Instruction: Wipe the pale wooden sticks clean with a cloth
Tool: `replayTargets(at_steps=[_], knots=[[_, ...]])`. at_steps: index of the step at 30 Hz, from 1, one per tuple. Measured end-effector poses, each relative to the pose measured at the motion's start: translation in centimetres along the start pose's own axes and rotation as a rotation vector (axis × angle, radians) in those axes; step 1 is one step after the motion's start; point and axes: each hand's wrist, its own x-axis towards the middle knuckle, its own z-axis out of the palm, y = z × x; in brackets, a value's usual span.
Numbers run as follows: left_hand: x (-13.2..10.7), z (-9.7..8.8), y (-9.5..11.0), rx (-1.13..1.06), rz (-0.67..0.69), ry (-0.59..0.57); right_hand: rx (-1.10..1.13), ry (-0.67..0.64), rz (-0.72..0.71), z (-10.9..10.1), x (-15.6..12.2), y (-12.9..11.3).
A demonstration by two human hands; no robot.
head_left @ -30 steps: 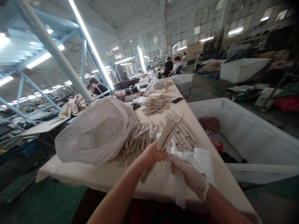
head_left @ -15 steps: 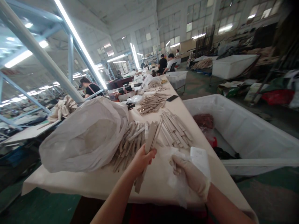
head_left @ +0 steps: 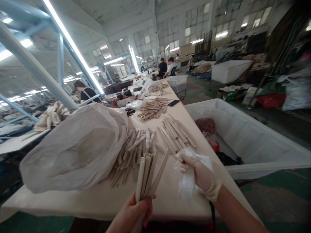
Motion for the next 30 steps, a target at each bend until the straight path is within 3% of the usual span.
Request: replayTargets(at_steps=[5,12,18,23,27,30], knots=[[-0.6,-0.2,-0.7,-0.065,-0.085,-0.039,0.043,0.009,0.006,-0.1,0.3,-0.1],[-0.9,0.8,-0.5,-0.035,-0.096,-0.091,0.215,-0.150,-0.030,0.3,0.6,0.0],[-0.3,1.5,-0.1,0.014,-0.103,-0.137,0.259,-0.108,0.030,0.4,0.4,-0.1],[-0.8,1.1,-0.1,0.006,-0.096,-0.147,0.156,-0.028,-0.034,0.0,0.5,-0.3],[-1.0,0.9,-0.1,0.003,-0.095,-0.126,0.145,-0.033,-0.087,0.0,0.6,-0.3],[-0.6,1.1,-0.6,0.027,-0.118,-0.130,0.126,-0.052,-0.051,0.2,0.6,-0.3]])
